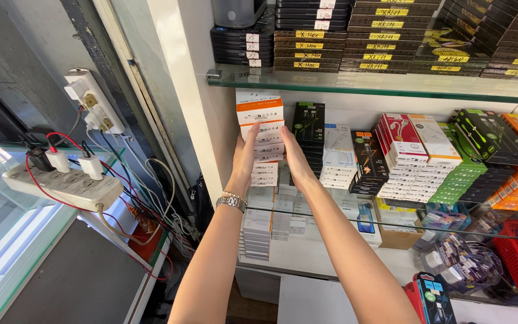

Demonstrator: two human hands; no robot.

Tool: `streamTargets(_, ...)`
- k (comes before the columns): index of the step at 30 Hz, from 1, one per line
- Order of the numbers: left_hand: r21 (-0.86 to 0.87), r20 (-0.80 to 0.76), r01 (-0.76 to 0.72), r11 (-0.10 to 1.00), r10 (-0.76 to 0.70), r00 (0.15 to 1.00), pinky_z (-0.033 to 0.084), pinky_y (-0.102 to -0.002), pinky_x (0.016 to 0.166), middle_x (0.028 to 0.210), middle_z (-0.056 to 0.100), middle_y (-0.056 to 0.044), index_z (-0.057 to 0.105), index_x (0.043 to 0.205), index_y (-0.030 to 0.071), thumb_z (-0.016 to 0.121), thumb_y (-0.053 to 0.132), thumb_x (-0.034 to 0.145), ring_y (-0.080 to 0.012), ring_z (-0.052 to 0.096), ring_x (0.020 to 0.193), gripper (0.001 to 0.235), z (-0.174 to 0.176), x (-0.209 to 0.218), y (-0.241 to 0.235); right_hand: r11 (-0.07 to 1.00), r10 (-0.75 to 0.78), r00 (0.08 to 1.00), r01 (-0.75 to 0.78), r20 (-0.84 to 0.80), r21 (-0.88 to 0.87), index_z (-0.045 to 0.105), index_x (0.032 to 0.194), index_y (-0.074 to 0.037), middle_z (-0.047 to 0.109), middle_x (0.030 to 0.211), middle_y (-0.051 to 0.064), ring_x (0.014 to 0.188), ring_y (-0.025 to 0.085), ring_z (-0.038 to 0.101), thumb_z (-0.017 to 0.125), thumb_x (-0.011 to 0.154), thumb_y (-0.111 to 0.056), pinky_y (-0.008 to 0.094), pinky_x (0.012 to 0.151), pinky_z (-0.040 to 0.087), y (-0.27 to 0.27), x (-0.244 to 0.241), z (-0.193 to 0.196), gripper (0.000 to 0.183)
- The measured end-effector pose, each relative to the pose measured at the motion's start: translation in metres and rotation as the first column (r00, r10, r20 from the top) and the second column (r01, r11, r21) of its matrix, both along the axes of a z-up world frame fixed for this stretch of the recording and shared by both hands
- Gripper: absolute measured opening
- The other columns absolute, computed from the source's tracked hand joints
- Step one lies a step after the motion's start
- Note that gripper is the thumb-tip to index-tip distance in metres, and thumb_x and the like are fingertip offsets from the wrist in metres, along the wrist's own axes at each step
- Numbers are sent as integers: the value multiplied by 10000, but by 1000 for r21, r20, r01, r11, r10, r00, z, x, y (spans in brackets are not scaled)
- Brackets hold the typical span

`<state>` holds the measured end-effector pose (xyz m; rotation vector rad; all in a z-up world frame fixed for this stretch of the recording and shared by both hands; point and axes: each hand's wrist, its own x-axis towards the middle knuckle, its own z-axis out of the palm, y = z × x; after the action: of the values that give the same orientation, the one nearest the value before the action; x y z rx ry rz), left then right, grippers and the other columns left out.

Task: The person repeatedly picks up small product boxes from a glass shelf, wipes them with a dark cloth, and places them back on the shelf or on the counter. The person handles multiple types of boxes, including white and orange 20W charger boxes and black or green cable boxes, while also wiping the glass shelf surface.

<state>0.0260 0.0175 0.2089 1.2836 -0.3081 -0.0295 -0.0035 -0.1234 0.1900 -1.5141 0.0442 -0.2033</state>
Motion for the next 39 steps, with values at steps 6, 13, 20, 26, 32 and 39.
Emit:
streamTargets(6, 58, 131, 33, 998, -41, 991, 447, -379, 1090, 1492, 525, -168, 304, 1578, 56, 594, 525, 912, -267, 537, 1364, 864, 0, -13, -3, 996, -47, 990, 57, 133, -73, 299, 1570, -98, 418, 1589, 105, 1507, 227, 328, 387, 977, -632, 415, 1211, 206, 2, -24, 0, 802)
streamTargets(13, 106, 88, 35, 994, -45, 995, 439, -382, 1103, 1449, 568, -161, 300, 1567, 71, 631, 433, 922, -257, 554, 1351, 811, -27, -44, -6, 995, -37, 977, 55, 208, -82, 297, 1573, -62, 406, 1595, 122, 1515, 225, 315, 429, 1002, -586, 409, 1231, 205, -1, -55, -28, 787)
streamTargets(20, 128, 76, -23, 992, 13, 997, 428, -390, 1115, 1459, 556, -156, 275, 1589, 111, 636, 343, 908, -247, 548, 1351, 805, -49, -80, -7, 996, 5, 983, 12, 183, -93, 226, 1594, -65, 380, 1604, 141, 1522, 226, 298, 457, 999, -559, 400, 1224, 205, -4, -83, -44, 808)
streamTargets(26, 105, 142, -13, 994, -2, 990, 396, -395, 1148, 1517, 502, -173, 122, 1633, 109, 639, 253, 921, -254, 497, 1404, 892, -60, -119, -10, 998, 60, 966, -51, 251, -42, 201, 1608, -79, 388, 1603, 141, 1516, 246, 326, 505, 1022, -453, 403, 1227, 241, -7, -125, -55, 758)
streamTargets(32, 88, 185, -47, 995, 30, 982, 375, -393, 1174, 1554, 458, -199, 90, 1631, 32, 631, 161, 918, -271, 449, 1449, 905, -71, -174, -20, 990, 127, 966, -110, 226, -85, 227, 1600, -93, 348, 1623, 129, 1519, 245, 311, 495, 1039, -376, 401, 1220, 256, -18, -177, -65, 683)
streamTargets(39, 109, 177, -111, 988, 91, 980, 351, -384, 1177, 1576, 421, -192, 68, 1628, 25, 622, 144, 908, -265, 417, 1465, 916, -91, -256, -35, 983, 181, 956, -168, 230, -74, 172, 1602, -94, 329, 1619, 128, 1513, 252, 305, 512, 1027, -358, 406, 1213, 271, -35, -246, -94, 718)
